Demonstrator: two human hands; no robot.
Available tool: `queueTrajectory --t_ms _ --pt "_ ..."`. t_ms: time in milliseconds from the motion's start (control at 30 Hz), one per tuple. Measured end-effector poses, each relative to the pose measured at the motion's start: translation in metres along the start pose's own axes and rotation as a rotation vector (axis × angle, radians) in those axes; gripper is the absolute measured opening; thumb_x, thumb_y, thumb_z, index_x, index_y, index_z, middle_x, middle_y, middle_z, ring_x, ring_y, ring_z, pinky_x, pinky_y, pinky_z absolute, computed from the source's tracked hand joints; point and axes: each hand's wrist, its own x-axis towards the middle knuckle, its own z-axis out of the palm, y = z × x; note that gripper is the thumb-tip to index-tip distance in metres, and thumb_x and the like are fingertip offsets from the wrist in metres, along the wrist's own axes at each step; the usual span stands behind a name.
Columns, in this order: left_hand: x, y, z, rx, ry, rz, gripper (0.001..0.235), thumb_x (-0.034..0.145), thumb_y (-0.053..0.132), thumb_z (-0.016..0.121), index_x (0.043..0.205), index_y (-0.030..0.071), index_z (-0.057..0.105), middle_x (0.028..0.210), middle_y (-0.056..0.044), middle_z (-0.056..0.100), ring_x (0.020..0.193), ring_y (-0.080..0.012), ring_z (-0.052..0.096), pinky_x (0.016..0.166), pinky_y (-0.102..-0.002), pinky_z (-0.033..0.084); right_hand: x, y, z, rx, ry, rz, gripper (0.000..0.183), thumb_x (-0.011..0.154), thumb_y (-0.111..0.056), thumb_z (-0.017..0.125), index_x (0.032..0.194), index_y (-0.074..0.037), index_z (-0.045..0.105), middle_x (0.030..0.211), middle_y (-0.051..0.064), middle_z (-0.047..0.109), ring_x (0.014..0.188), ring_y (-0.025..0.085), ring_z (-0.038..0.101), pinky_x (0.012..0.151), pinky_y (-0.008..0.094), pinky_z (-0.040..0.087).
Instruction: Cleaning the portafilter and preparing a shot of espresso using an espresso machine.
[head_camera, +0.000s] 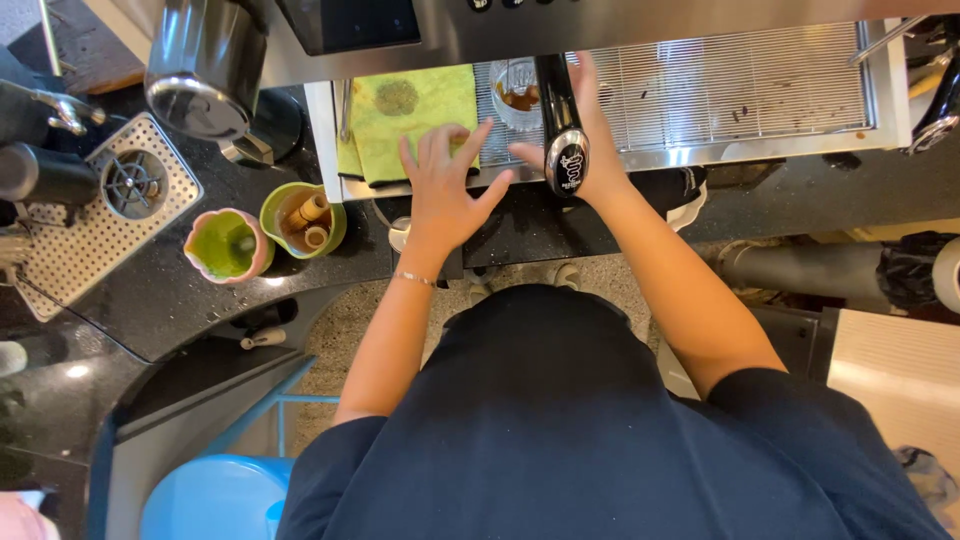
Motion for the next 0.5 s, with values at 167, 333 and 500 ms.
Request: queueTrajectory --t_ms 167,333,500 --pt "-0.046 0.011 -0.004 -0.441 0.16 0.068 0.02 0.087 0.013 0.074 0.106 0.009 0.071 0.103 -0.008 0.065 0.105 -0.0299 0.062 0.099 -0.045 0.043 -0.056 -0.014 -0.038 0.002 0.256 -0.003 0.064 0.105 -0.017 0.072 0.155 -0.001 0.037 0.157 0.024 0.048 0.153 0.035 0.044 0.131 0.047 0.034" --pt "-0.052 0.056 0.023 -0.693 -0.117 0.22 0.007 0.089 0.011 0.072 0.095 0.008 0.07 0.091 -0.007 0.069 0.086 -0.0286 0.065 0.08 -0.04 0.049 -0.138 0.039 -0.106 0.149 0.559 0.193 0.024 0.117 -0.02 0.054 0.121 0.002 0.063 0.128 0.015 0.066 0.122 0.024 0.066 0.111 0.037 0.052" --pt "-0.011 0.151 0.069 -0.776 -0.422 0.496 0.006 0.089 0.009 0.074 0.094 0.008 0.07 0.087 -0.006 0.068 0.076 -0.0277 0.064 0.069 -0.037 0.05 -0.214 0.088 -0.207 0.237 0.759 0.279 0.027 0.12 -0.016 0.044 0.115 0.001 0.065 0.107 0.012 0.067 0.1 0.022 0.074 0.094 0.035 0.059"
